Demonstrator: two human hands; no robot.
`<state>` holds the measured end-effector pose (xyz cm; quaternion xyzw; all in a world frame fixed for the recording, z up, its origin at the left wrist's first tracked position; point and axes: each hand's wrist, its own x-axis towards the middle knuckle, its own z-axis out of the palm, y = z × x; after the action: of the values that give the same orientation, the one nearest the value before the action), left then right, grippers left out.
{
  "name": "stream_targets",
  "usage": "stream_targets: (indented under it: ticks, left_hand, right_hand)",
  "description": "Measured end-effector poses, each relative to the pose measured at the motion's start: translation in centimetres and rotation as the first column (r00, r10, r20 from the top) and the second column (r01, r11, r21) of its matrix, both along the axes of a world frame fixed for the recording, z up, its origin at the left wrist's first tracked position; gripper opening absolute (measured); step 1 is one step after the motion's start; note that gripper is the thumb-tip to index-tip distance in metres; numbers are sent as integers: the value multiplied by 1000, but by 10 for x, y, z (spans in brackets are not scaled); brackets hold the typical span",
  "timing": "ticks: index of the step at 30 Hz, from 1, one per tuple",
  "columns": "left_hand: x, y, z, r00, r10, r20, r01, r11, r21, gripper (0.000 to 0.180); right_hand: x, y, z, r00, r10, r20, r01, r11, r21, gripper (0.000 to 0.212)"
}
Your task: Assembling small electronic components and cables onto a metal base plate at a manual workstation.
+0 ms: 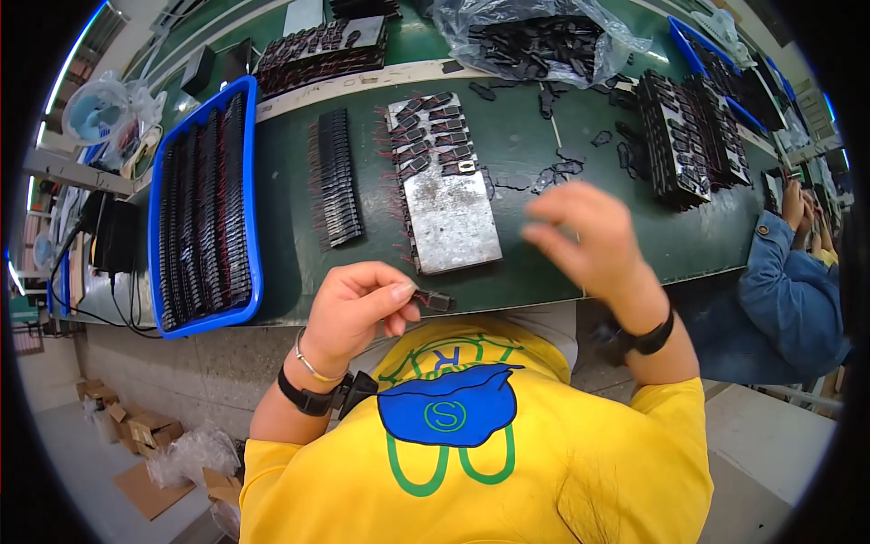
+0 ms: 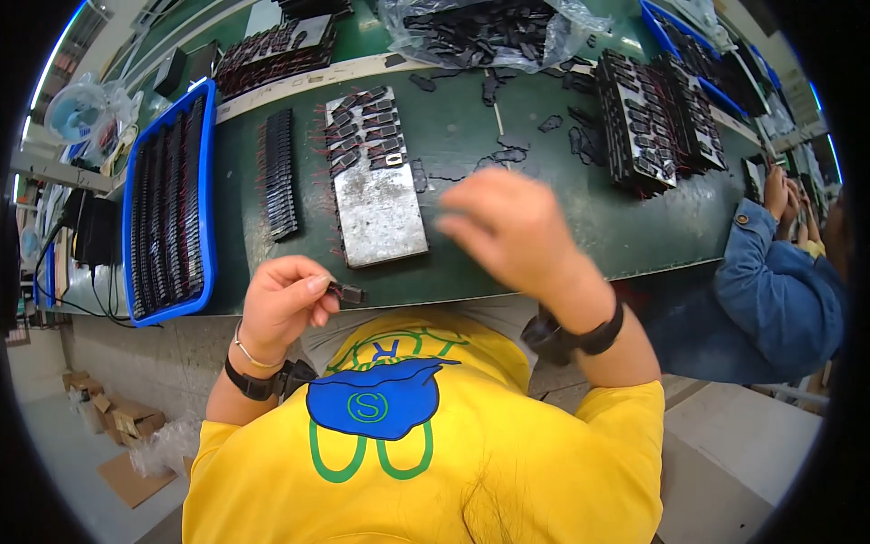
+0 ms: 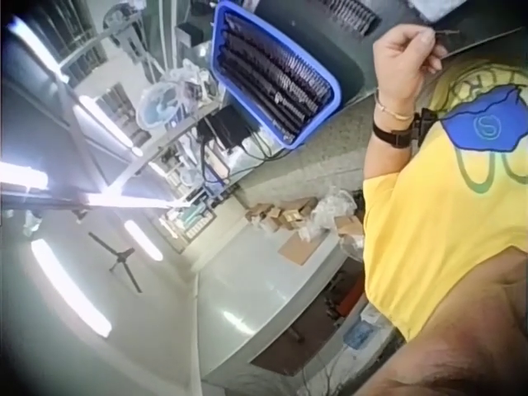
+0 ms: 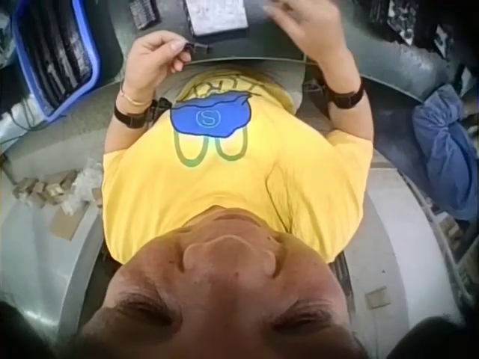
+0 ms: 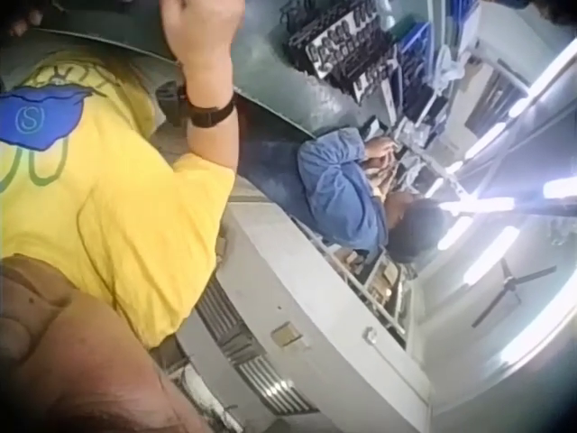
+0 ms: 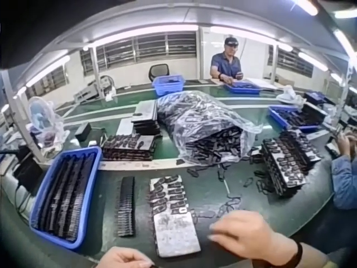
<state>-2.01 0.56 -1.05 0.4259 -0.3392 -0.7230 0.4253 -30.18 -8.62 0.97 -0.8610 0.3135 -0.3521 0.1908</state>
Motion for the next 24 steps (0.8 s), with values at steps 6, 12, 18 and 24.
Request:
stream_targets:
  ticks: [6, 12, 18, 24]
  left_hand:
    - [-2, 2, -4, 998, -4, -66, 5, 1000, 12, 10]
    - [4, 6, -3, 1000, 1, -24, -1, 1000, 0, 11]
    - [3, 4, -6, 998, 51, -39, -49, 998, 39, 13]
    - [-4, -3, -7, 996, 89, 3, -89, 994, 67, 12]
  right_hand:
    - [-6, -51, -6, 948, -39, -315, 39, 999, -5, 23]
    - [9, -64, -8, 800, -23, -600, -1, 999, -39, 23]
    - [9, -58, -12, 856, -70, -512, 41, 997, -67, 21]
    - [13, -3, 18, 989, -130, -68, 143, 963, 227, 20]
